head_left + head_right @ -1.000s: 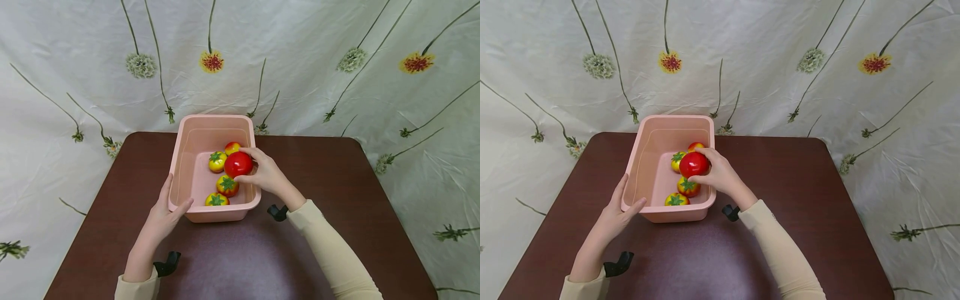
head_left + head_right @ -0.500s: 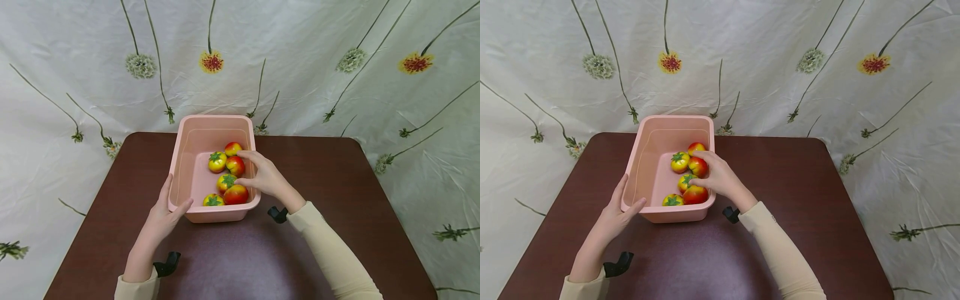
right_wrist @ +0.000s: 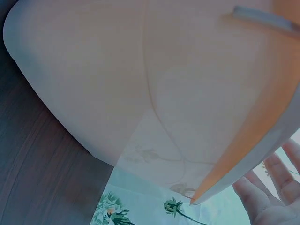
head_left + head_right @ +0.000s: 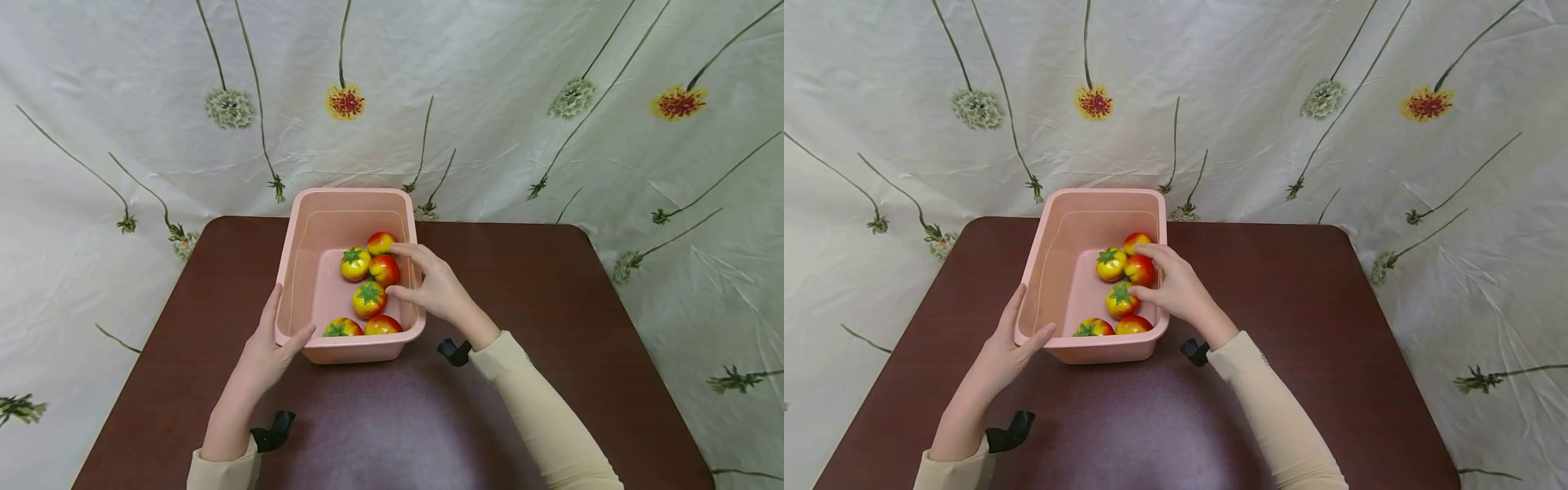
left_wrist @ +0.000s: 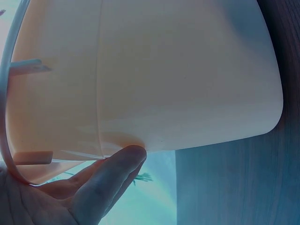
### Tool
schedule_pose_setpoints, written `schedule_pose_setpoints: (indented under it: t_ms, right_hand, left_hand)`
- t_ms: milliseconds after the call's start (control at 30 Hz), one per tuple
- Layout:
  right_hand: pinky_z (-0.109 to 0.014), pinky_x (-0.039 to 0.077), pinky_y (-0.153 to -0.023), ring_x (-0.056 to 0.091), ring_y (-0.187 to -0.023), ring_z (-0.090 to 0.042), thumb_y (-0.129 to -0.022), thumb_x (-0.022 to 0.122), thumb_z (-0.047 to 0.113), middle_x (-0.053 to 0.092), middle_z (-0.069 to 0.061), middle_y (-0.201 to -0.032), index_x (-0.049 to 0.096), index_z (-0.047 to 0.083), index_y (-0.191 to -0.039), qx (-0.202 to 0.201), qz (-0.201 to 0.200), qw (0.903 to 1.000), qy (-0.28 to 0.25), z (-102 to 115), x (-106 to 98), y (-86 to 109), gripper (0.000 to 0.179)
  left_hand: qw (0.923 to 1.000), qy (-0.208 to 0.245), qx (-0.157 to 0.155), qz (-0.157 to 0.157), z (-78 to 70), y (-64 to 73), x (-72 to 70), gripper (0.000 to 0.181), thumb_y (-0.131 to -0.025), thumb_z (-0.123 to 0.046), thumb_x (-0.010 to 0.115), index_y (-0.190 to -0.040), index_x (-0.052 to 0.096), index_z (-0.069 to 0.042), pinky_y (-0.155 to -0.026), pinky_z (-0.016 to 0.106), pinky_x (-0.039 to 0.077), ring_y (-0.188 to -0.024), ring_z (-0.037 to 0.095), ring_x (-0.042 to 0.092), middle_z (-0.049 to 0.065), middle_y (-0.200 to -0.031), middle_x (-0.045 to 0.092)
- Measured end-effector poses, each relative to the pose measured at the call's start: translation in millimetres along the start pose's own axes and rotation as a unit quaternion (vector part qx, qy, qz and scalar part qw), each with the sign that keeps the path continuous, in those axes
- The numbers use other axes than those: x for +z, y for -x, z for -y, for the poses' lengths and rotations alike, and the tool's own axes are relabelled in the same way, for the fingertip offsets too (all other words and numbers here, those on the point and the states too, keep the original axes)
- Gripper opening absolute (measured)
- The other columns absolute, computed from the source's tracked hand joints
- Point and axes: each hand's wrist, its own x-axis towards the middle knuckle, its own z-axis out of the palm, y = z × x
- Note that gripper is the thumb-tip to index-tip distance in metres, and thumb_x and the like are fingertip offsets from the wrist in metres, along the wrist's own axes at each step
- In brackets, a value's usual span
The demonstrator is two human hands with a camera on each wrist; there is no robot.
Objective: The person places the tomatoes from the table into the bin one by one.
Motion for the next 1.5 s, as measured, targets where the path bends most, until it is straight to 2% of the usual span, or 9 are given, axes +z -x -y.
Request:
schedule_pose_setpoints:
  t_ms: [200, 300, 600, 733, 1033, 1233, 1367, 1500]
  right_hand:
    - [-0.046, 0.044, -0.108, 0.050, -0.132, -0.029, -0.084, 0.079, 0.022, 0.054, -0.004, -0.140, 0.058, 0.015, -0.136, 0.010, -0.009, 0.9998, -0.014, -1.1, 0.0, 1.4, 0.057]
    - [-0.046, 0.044, -0.108, 0.050, -0.132, -0.026, -0.084, 0.079, 0.023, 0.054, -0.003, -0.140, 0.058, 0.016, -0.136, 0.014, -0.015, 0.9996, -0.017, -1.0, 0.1, 2.0, 0.057]
    - [-0.043, 0.041, -0.111, 0.051, -0.132, -0.024, -0.085, 0.078, 0.020, 0.054, -0.007, -0.140, 0.056, 0.010, -0.137, 0.001, -0.047, 0.9984, -0.032, -2.9, -1.0, 5.8, 0.057]
    - [-0.046, 0.040, -0.111, 0.050, -0.134, -0.025, -0.086, 0.077, 0.018, 0.054, -0.008, -0.140, 0.055, 0.010, -0.138, 0.002, -0.057, 0.9972, -0.049, -4.0, -1.9, 7.8, 0.057]
    - [-0.041, 0.038, -0.113, 0.047, -0.137, -0.020, -0.087, 0.076, 0.018, 0.054, -0.005, -0.139, 0.055, 0.013, -0.140, 0.020, -0.089, 0.9925, -0.081, -5.0, -7.8, 16.8, 0.057]
    - [-0.046, 0.037, -0.114, 0.047, -0.136, -0.019, -0.088, 0.075, 0.017, 0.054, -0.007, -0.140, 0.054, 0.014, -0.140, 0.009, -0.115, 0.9880, -0.103, -8.6, -9.5, 20.7, 0.056]
    - [-0.042, 0.037, -0.114, 0.048, -0.136, -0.018, -0.089, 0.074, 0.016, 0.053, -0.005, -0.142, 0.054, 0.013, -0.140, 0.006, -0.125, 0.9860, -0.110, -9.7, -9.1, 22.9, 0.055]
    - [-0.043, 0.037, -0.114, 0.047, -0.136, -0.018, -0.088, 0.075, 0.014, 0.052, -0.005, -0.144, 0.054, 0.012, -0.140, 0.002, -0.137, 0.9840, -0.115, -9.3, -10.4, 23.7, 0.056]
  left_hand:
    - [1.0000, 0.000, 0.000, 0.002, -0.6, -0.4, 0.2, 0.099, -0.092, -0.054, 0.060, -0.157, -0.012, -0.033, -0.112, 0.068, 0.024, -0.146, 0.049, 0.021, 0.022, -0.164, 0.009]
    - [1.0000, 0.000, -0.003, 0.002, -0.9, -0.3, 0.3, 0.099, -0.092, -0.054, 0.060, -0.157, -0.013, -0.034, -0.112, 0.069, 0.024, -0.146, 0.050, 0.021, 0.022, -0.164, 0.008]
    - [1.0000, -0.001, -0.002, -0.001, -1.2, -0.8, 0.2, 0.099, -0.093, -0.052, 0.060, -0.158, -0.012, -0.033, -0.112, 0.068, 0.024, -0.145, 0.050, 0.023, 0.024, -0.163, 0.011]
    - [1.0000, 0.001, -0.004, -0.002, -1.1, -0.9, 0.6, 0.099, -0.092, -0.053, 0.060, -0.158, -0.011, -0.033, -0.113, 0.067, 0.025, -0.145, 0.050, 0.023, 0.024, -0.163, 0.011]
    - [0.9999, -0.002, -0.010, 0.005, -1.4, -1.6, 0.7, 0.099, -0.092, -0.054, 0.059, -0.157, -0.013, -0.034, -0.113, 0.067, 0.025, -0.145, 0.050, 0.023, 0.026, -0.163, 0.011]
    - [0.9999, 0.003, -0.009, 0.011, -2.0, -3.5, 2.9, 0.099, -0.092, -0.056, 0.059, -0.157, -0.013, -0.035, -0.112, 0.068, 0.024, -0.145, 0.050, 0.022, 0.026, -0.162, 0.012]
    - [0.9998, 0.007, -0.013, 0.014, -1.1, -3.1, 3.8, 0.099, -0.092, -0.056, 0.059, -0.156, -0.014, -0.036, -0.112, 0.069, 0.023, -0.146, 0.049, 0.020, 0.024, -0.163, 0.009]
    - [0.9999, 0.006, -0.012, 0.011, -2.2, -3.1, 2.7, 0.100, -0.092, -0.056, 0.060, -0.156, -0.014, -0.037, -0.112, 0.068, 0.023, -0.146, 0.049, 0.020, 0.025, -0.163, 0.009]
